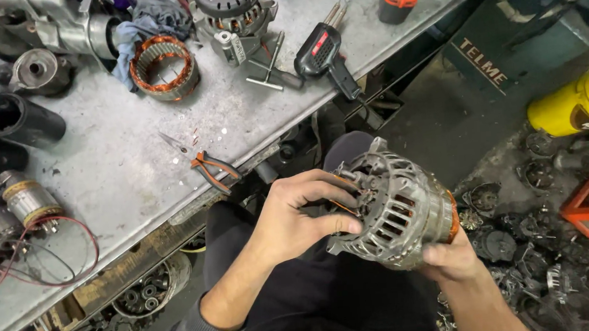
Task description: The person assembles an alternator by first arranging the copper wires on the stator. They then place the stator into the alternator housing and secure it using a T-handle wrench to tighten the bolts. Finally, they adjust the wires and inspect the assembled unit.
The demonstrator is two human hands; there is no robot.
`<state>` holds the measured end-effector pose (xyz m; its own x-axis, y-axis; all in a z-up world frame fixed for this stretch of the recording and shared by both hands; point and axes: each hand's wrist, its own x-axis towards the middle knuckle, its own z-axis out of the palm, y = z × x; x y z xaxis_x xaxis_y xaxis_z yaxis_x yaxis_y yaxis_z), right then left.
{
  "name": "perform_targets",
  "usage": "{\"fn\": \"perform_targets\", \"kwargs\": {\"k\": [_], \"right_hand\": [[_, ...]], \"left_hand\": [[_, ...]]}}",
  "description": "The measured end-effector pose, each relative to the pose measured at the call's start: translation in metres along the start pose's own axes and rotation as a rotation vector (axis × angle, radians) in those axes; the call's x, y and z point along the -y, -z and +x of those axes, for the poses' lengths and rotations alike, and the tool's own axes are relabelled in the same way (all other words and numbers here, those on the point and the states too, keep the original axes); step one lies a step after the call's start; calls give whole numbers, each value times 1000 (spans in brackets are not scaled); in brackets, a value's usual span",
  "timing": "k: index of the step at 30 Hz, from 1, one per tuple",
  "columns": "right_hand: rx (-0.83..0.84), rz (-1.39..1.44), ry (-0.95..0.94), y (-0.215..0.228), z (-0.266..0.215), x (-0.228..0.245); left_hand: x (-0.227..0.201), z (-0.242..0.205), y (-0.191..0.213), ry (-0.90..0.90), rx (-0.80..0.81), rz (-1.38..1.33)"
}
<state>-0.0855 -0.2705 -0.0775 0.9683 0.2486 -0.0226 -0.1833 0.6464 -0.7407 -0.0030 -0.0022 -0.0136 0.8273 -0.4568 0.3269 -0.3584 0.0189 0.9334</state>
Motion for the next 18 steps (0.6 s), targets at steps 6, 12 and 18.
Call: {"fn": "perform_targets", "kwargs": {"k": [6,12,18], "right_hand": [[-35,-72,68,24,-4,-14],[-30,75,61,23,-1,-12],[-69,-358,12,14,15,8]], "left_hand": [[4,-4,-3,-4,-59,-40],[2,3,20,-82,-68,94],[-2,23,36,-226,152,239]]}}
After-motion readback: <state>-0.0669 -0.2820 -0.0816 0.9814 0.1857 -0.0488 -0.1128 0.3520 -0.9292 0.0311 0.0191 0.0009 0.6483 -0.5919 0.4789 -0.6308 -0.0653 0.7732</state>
